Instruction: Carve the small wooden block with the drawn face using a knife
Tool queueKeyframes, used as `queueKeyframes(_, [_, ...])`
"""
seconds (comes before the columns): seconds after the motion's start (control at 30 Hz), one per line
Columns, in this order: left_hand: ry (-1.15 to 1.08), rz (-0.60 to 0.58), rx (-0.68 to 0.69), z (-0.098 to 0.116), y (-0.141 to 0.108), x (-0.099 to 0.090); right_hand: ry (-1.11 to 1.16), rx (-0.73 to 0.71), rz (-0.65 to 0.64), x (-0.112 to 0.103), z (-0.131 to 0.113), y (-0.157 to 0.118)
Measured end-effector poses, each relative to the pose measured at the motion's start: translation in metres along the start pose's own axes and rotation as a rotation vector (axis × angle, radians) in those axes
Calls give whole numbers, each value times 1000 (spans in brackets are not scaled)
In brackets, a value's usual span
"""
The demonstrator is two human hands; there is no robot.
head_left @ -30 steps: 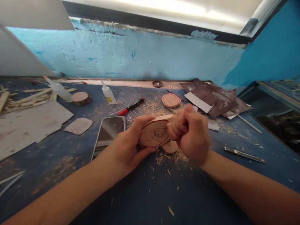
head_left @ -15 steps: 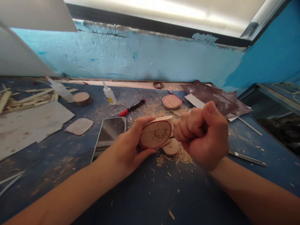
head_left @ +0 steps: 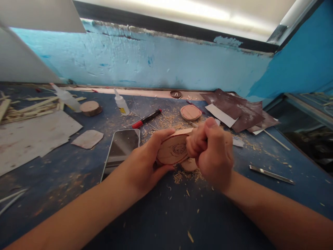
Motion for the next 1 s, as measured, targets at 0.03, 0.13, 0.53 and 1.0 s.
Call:
queueKeyframes(0.03, [-13, -11, -9, -1, 1, 0, 17, 13, -2, 0, 1, -1])
queueKeyframes(0.13, [-52, -50, -42, -6, 2, 0, 101, 64, -24, -1, 1, 1])
queueKeyframes(0.53, [-56, -82, -69, 1, -4, -4, -549, 51, -399, -40, 7, 18])
queueKeyframes(1.0, [148, -90, -116, -2, -4, -12, -839, 84, -718, -33, 12, 11])
Point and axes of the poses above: each hand's wrist, its own y-axis towards the middle knuckle, its own x-axis out of the palm, z = x × y, the point moved 5 cm from there along y, towards the middle knuckle, and after that the axes turned 9 degrees about -x, right-handed, at the moved point
